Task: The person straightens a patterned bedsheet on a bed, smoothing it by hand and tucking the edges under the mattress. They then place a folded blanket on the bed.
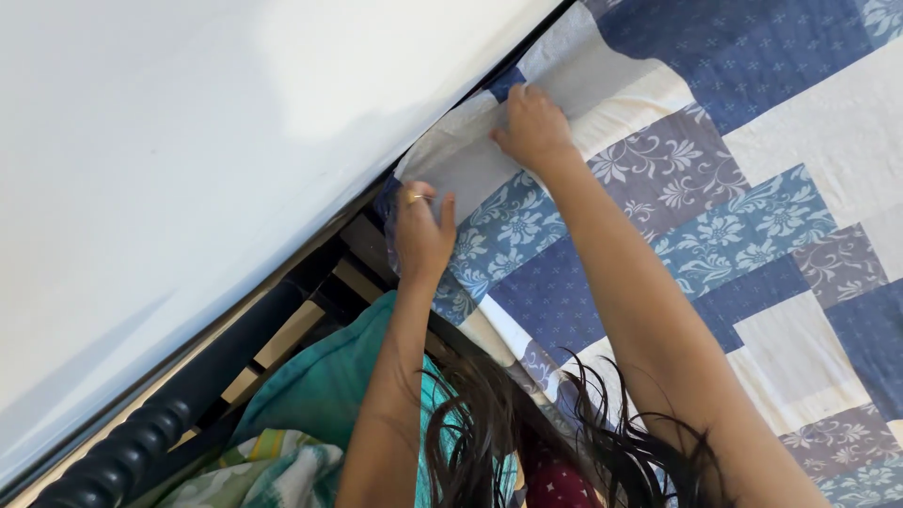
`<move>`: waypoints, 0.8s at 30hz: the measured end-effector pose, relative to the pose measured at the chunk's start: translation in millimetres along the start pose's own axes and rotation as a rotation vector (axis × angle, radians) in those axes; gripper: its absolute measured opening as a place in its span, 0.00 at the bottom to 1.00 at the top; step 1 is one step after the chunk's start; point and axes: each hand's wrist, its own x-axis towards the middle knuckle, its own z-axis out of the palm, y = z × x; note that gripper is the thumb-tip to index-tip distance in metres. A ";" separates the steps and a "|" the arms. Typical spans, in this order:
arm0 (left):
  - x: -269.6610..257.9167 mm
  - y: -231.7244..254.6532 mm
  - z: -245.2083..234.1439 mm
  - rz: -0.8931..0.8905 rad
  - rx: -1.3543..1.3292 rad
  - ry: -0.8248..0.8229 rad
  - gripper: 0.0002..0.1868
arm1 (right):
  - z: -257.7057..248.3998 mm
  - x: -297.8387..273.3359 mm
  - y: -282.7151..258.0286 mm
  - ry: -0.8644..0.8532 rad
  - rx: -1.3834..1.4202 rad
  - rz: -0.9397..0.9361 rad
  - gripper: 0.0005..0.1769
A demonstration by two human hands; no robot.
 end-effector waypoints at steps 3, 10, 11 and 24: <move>4.6 1.6 17.7 -0.129 -0.067 -0.307 0.25 | -1.9 -3.1 -12.2 -0.282 -0.254 0.026 0.28; 33.9 -19.7 34.1 -0.457 -0.026 -0.702 0.45 | -21.7 -1.3 -27.4 -0.654 -0.442 0.108 0.27; 36.5 -21.2 34.5 -0.480 -0.031 -0.752 0.46 | -24.7 0.9 -30.2 -0.691 -0.463 0.114 0.30; 36.5 -74.9 57.9 -0.694 -0.352 -1.054 0.43 | -33.2 9.8 -51.4 -0.927 -0.517 0.173 0.39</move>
